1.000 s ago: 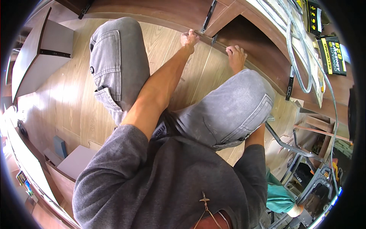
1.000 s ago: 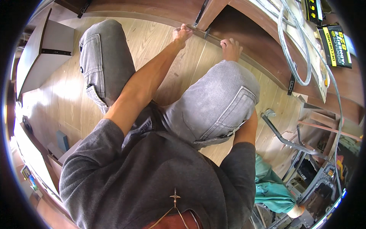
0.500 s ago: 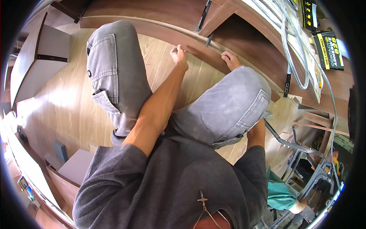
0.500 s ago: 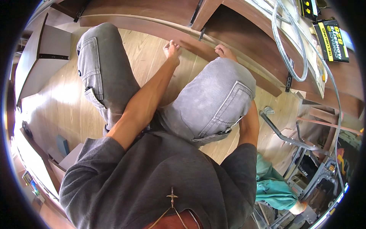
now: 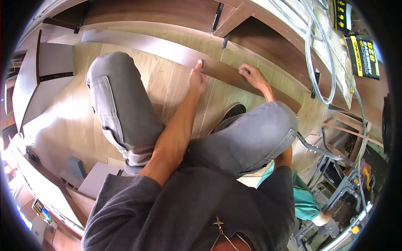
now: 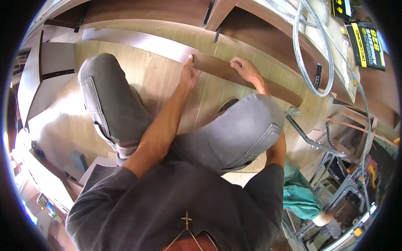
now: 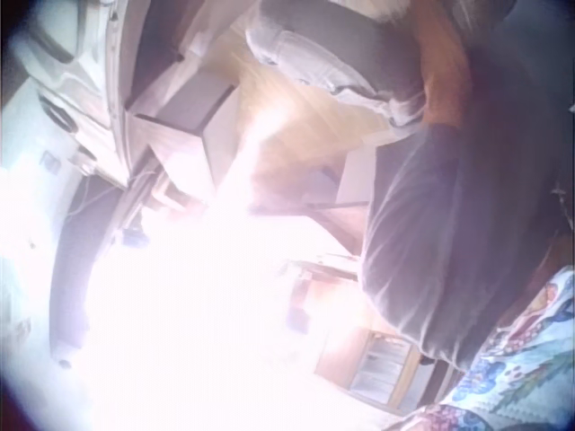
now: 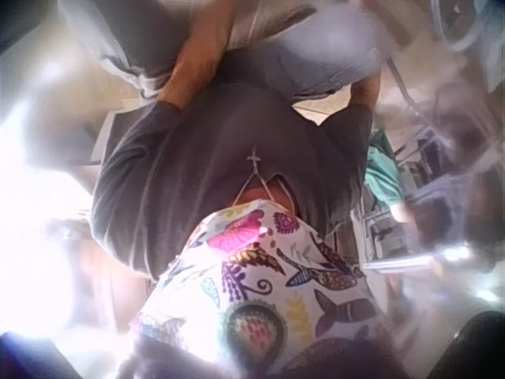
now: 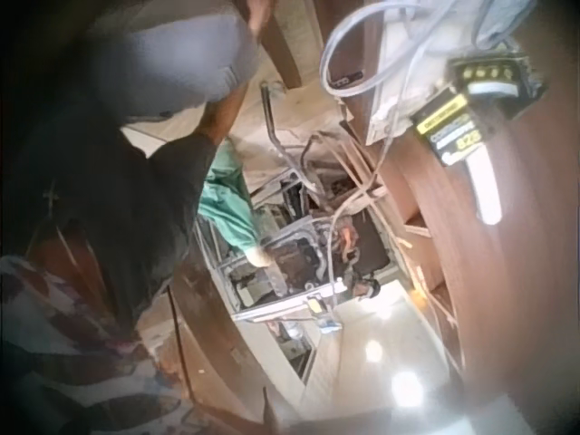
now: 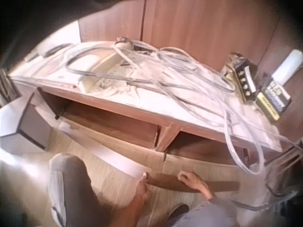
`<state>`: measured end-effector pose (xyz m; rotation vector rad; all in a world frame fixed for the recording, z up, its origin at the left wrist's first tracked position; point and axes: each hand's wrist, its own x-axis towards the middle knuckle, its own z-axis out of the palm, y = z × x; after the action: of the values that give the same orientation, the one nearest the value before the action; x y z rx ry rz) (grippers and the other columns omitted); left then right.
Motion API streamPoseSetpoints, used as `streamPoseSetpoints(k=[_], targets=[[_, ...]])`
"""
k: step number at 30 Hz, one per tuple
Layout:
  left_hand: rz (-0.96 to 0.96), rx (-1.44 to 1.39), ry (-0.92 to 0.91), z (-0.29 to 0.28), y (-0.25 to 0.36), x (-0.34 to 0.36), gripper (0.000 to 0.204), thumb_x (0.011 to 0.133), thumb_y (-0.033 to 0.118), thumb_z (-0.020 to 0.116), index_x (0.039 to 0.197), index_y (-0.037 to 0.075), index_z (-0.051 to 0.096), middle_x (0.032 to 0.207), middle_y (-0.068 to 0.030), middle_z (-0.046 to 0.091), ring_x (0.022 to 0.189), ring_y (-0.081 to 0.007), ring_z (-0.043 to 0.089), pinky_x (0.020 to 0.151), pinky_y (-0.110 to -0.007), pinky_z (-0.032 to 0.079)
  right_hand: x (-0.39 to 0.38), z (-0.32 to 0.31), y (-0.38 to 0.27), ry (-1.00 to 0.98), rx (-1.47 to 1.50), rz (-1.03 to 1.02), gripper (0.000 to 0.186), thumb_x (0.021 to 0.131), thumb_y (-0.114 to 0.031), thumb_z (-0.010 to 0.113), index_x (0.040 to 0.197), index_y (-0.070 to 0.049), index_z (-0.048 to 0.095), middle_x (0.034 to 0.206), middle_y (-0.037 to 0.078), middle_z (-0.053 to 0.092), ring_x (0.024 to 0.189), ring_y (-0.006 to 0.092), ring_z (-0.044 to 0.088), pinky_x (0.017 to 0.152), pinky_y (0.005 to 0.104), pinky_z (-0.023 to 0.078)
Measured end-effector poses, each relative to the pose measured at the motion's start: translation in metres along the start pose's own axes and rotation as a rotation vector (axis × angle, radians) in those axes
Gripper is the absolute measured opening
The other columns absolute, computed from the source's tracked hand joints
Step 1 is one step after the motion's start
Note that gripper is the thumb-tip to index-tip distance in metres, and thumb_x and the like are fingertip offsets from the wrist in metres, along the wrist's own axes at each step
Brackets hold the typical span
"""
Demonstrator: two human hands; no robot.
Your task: The person sits on the floor and uses scissors to cut a long strip of grey material. They then stand up, walk to a wooden cabinet, and fit a cut piece of brown material into a slot. The person returns to the floor to cut another piece of brown material and hands it to a coworker.
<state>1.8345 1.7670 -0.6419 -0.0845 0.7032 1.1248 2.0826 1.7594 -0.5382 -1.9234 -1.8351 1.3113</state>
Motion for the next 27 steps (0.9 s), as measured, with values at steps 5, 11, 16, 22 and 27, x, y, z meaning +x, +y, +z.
streamPoseSetpoints(k=[5, 11, 16, 22, 27], targets=[[-0.007, 0.025, 0.146, 0.052, 0.03, -0.08, 0.033, 0.096, 0.029, 0.063, 0.12, 0.008, 0.057, 0.119, -0.0032, 0.062, 0.115, -0.0182, 0.054, 0.102, -0.037, 0.039, -0.036, -0.005, -0.031, 0.049, 0.119, -0.002, 0.03, 0.093, -0.025, 0.062, 0.114, -0.005, 0.064, 0.107, 0.012, 0.069, 0.102, 0.0234, 0.064, 0.089, 0.036, 0.048], [0.062, 0.091, 0.266, 0.133, 0.082, -0.158, 0.041, 0.093, 0.031, 0.066, 0.124, 0.006, 0.055, 0.119, -0.0044, 0.063, 0.11, -0.0174, 0.058, 0.092, -0.034, 0.045, -0.082, -0.043, -0.101, 0.221, -0.047, 0.019, 0.037, 0.093, -0.03, 0.064, 0.12, -0.005, 0.063, 0.12, 0.017, 0.064, 0.111, 0.0321, 0.061, 0.096, 0.0395, 0.046], [0.098, 0.144, 0.386, 0.177, 0.105, -0.219, 0.053, 0.088, 0.035, 0.069, 0.128, 0.004, 0.052, 0.119, -0.0075, 0.061, 0.114, -0.0185, 0.055, 0.098, -0.039, 0.041, -0.131, -0.078, -0.182, 0.203, -0.093, -0.039, 0.037, 0.093, -0.031, 0.064, 0.119, -0.005, 0.063, 0.118, 0.017, 0.064, 0.111, 0.0326, 0.061, 0.097, 0.0389, 0.045], [0.084, 0.033, 0.623, 0.262, 0.139, -0.301, 0.069, 0.083, 0.044, 0.074, 0.135, 0.007, 0.047, 0.128, -0.0087, 0.057, 0.12, -0.0243, 0.051, 0.103, -0.048, 0.037, -0.207, -0.115, -0.241, 0.07, -0.123, -0.005, 0.04, 0.098, -0.031, 0.058, 0.123, 0.0, 0.06, 0.119, 0.02, 0.062, 0.109, 0.0349, 0.059, 0.094, 0.0413, 0.045], [0.318, -0.067, 0.477, 0.338, 0.168, -0.361, 0.049, 0.089, 0.035, 0.069, 0.126, 0.007, 0.055, 0.115, -0.0043, 0.064, 0.107, -0.0175, 0.057, 0.095, -0.035, 0.044, -0.273, -0.152, -0.242, 0.184, -0.033, 0.021, 0.045, 0.101, -0.033, 0.05, 0.122, 0.006, 0.056, 0.114, 0.022, 0.061, 0.103, 0.0334, 0.059, 0.093, 0.0412, 0.045]])
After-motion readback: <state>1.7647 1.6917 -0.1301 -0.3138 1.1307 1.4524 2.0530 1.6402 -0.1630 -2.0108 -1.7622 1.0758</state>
